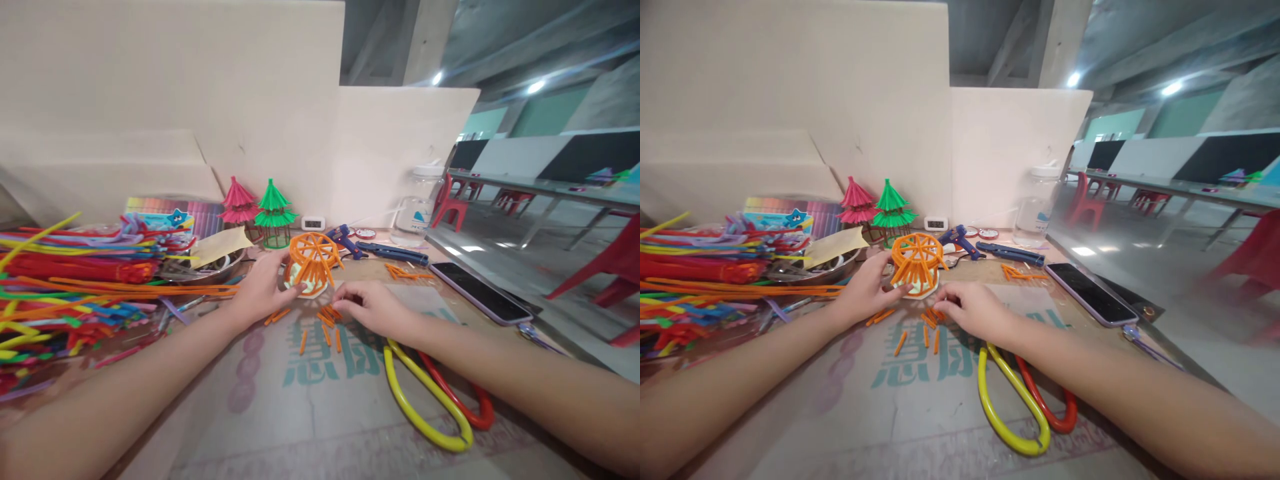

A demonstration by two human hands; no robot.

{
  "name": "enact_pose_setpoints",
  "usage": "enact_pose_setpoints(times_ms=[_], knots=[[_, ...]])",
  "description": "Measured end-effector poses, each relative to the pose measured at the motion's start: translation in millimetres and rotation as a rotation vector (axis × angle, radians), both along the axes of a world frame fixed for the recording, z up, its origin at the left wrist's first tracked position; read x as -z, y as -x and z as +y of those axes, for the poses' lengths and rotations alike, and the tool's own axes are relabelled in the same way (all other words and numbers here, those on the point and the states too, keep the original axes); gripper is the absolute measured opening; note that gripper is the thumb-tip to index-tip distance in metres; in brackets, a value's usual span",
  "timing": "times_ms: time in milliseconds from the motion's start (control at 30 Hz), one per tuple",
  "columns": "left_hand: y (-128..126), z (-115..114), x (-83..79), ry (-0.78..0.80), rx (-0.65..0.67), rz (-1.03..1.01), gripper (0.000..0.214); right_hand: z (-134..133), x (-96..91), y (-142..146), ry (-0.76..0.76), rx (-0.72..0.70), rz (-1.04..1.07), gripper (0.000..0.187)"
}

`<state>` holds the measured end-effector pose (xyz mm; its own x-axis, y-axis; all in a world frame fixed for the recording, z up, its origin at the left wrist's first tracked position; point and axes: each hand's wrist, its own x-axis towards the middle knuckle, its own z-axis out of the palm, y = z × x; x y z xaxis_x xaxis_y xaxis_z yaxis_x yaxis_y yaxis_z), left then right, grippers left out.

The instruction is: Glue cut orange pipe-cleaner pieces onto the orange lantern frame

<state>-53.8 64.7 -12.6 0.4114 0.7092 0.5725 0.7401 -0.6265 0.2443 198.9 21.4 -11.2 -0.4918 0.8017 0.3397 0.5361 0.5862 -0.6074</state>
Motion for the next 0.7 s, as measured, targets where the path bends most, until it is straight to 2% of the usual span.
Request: enact_pose_setpoints(times_ms=[100,200,267,400,467,533,600,700], knots=[[0,1,1.0,0.041,-0.006,-0.022,0.054,-3,-0.5,2,-0.052,-0.101,-0.159,0.016],[1,1,1.2,0.073,-0.005,-0.048,0.049,-9,-4.2,4,-0.199,-0.208,-0.241,0.017],[0,2,1.0,0.095,-0.004,-0.067,0.048,-14,-8.7,3,-0.360,-0.294,-0.288,0.018],[-1,3,0.7,0.149,-0.022,-0.097,0.047,-31,-22.1,-3,-0.774,-0.517,-0.391,0.021],[0,3,0.9,0.164,-0.032,-0.100,0.048,-40,-28.7,-5,-0.967,-0.652,-0.363,0.019],[0,3,1.2,0.172,-0.023,-0.103,0.051,-45,-32.4,-6,-1.086,-0.699,-0.275,0.016],[1,3,1.7,0.180,-0.004,-0.106,0.053,-43,-31.8,-5,-1.034,-0.615,-0.194,0.021],[2,3,2.6,0.188,0.008,-0.103,0.054,-27,-24.3,-6,-0.733,-0.318,-0.091,0.029]])
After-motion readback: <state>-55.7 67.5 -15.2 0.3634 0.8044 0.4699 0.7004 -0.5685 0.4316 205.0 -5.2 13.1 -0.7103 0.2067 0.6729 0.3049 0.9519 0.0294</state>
